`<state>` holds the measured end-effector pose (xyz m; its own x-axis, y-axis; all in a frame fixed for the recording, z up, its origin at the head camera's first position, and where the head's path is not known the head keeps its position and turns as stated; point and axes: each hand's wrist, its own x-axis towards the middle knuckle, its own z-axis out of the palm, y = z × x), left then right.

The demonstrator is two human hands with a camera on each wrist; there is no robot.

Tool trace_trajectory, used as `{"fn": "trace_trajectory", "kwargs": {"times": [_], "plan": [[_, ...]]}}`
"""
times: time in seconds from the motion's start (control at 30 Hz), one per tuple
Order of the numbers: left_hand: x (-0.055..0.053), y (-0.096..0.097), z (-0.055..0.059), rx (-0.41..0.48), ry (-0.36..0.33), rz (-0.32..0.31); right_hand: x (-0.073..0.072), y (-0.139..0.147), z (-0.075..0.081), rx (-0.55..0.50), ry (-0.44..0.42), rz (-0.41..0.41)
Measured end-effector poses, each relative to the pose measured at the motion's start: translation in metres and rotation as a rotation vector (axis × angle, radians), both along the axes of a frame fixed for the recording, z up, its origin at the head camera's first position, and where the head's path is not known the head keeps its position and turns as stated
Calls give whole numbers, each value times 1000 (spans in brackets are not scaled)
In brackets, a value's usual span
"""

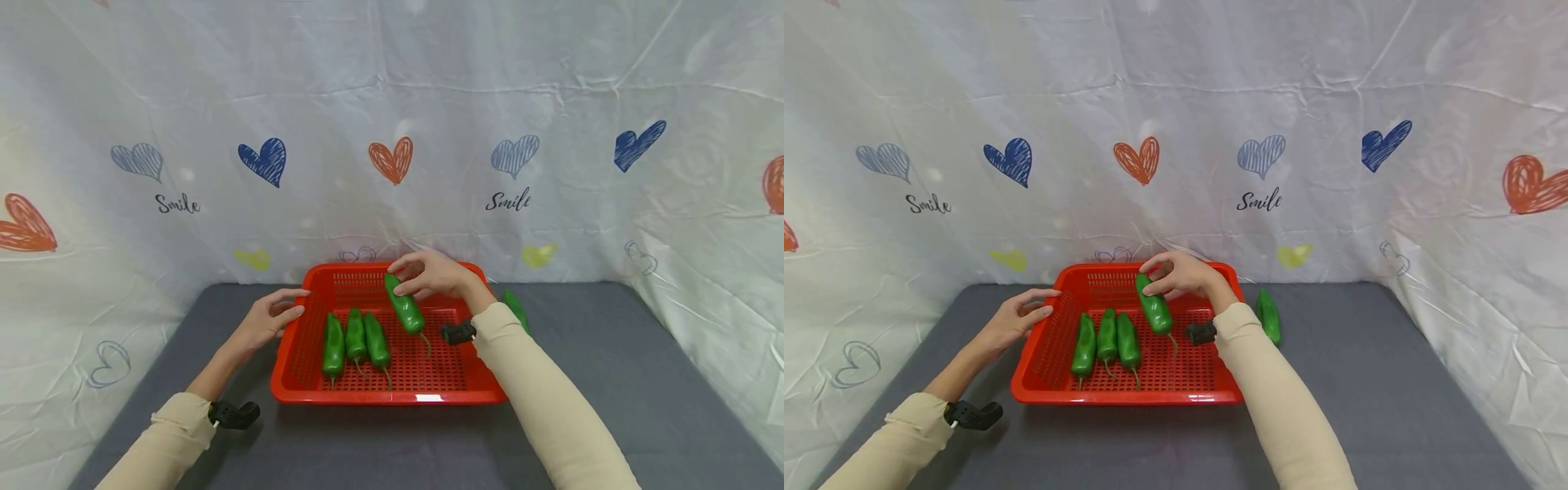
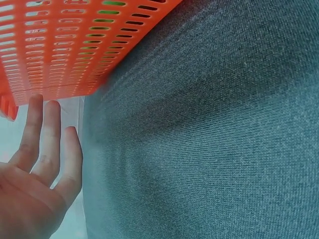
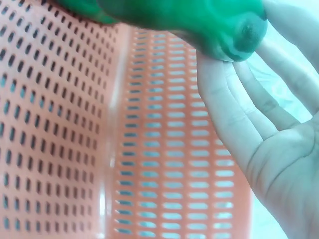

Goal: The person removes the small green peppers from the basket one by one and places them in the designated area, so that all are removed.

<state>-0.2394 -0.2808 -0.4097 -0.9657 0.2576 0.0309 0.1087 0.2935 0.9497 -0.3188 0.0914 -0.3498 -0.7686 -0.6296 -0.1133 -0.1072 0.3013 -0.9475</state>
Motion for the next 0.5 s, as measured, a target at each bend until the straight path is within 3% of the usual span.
{"fn": "trace_trajectory", "kwargs": {"times": [0.5], "plan": [[0, 1, 1, -17, 5, 10, 13, 31, 41, -68, 64, -63]]}}
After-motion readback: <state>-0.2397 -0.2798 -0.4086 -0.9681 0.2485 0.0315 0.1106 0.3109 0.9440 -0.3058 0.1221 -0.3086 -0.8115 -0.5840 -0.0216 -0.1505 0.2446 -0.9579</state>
